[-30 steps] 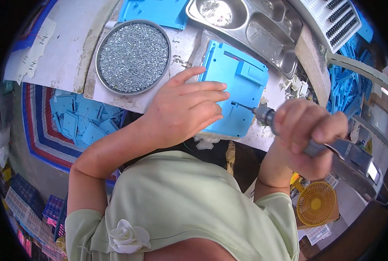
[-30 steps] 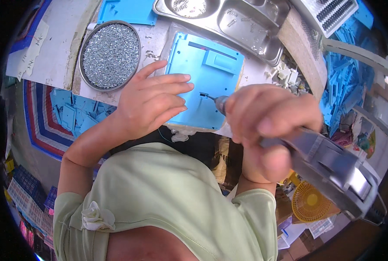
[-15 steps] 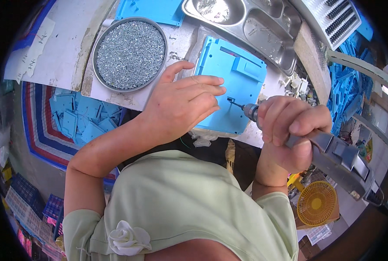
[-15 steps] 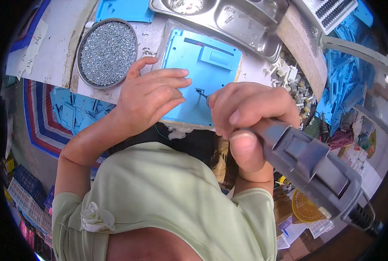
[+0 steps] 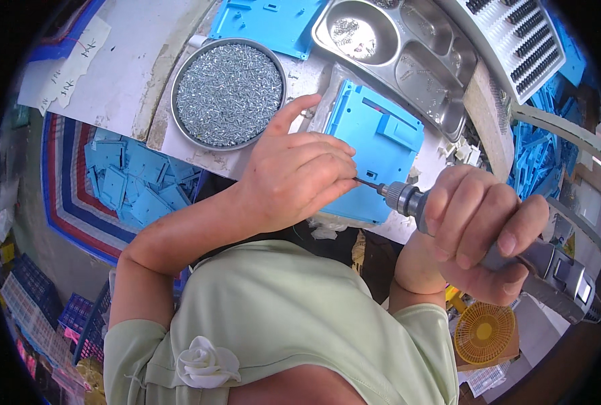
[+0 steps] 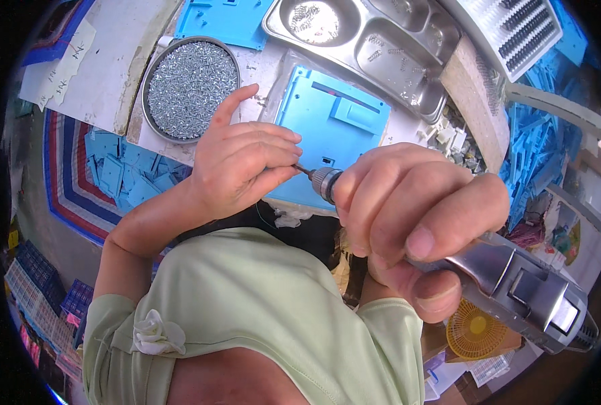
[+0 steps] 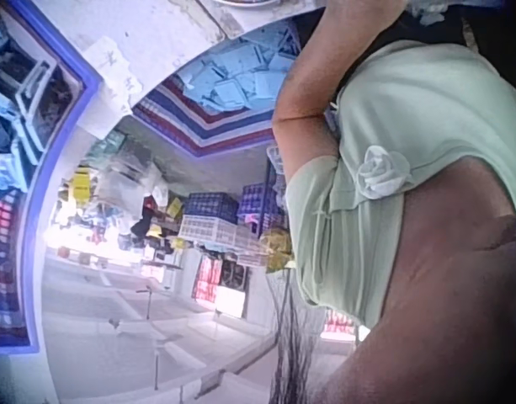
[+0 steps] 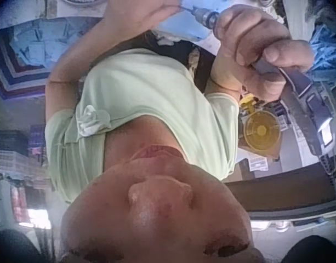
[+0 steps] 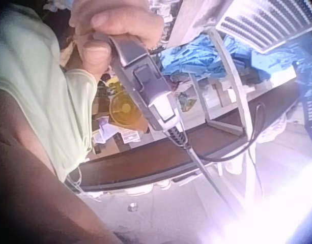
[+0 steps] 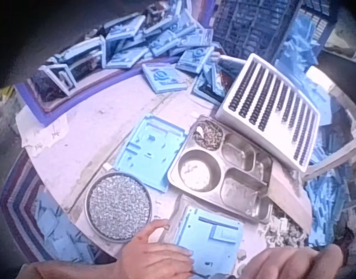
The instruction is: Assembling or repairing an electronic device by installing internal components, soldering wires, and securing the casing with screws.
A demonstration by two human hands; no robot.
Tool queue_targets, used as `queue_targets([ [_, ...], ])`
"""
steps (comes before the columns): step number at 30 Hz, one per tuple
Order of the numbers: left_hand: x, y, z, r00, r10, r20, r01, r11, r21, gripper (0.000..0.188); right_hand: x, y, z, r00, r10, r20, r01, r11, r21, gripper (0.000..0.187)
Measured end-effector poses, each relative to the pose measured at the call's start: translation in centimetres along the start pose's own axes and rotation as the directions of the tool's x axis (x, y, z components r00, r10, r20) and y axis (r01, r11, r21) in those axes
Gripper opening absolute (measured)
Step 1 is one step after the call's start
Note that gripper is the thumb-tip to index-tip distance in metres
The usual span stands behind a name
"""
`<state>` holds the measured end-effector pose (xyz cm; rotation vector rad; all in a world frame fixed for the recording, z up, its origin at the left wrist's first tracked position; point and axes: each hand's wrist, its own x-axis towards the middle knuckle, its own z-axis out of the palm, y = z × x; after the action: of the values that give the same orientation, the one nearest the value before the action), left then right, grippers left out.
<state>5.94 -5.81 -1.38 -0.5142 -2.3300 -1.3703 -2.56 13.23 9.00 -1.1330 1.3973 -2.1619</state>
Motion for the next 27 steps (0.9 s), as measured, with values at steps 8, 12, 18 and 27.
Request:
queue_targets([
  [8,1.5,-3.4,-6.4,0.978,-0.21,-0.014,0.189,0.845,0.501,0.019,3.8,1.9,-2.7,0.998,-0.051,-0.042,0.048,0.996,-0.079,0.026],
  [12,-1.0,-4.5,-7.6,0.967,-0.253,0.019,0.191,0.778,0.598,0.012,5.4,5.9,-3.2,0.998,-0.044,-0.043,0.043,0.999,-0.007,0.023],
  [18,-0.7,-5.4,-7.0,0.969,-0.247,-0.009,0.208,0.796,0.569,0.014,6.2,8.2,-2.9,0.986,-0.136,-0.1,0.13,0.99,-0.059,0.013],
  [27,0.6,-7.6,-7.6,0.995,-0.087,0.038,0.043,0.769,0.638,0.025,5.9,7.7,-1.2,0.967,0.028,-0.253,-0.086,0.971,-0.223,0.012],
])
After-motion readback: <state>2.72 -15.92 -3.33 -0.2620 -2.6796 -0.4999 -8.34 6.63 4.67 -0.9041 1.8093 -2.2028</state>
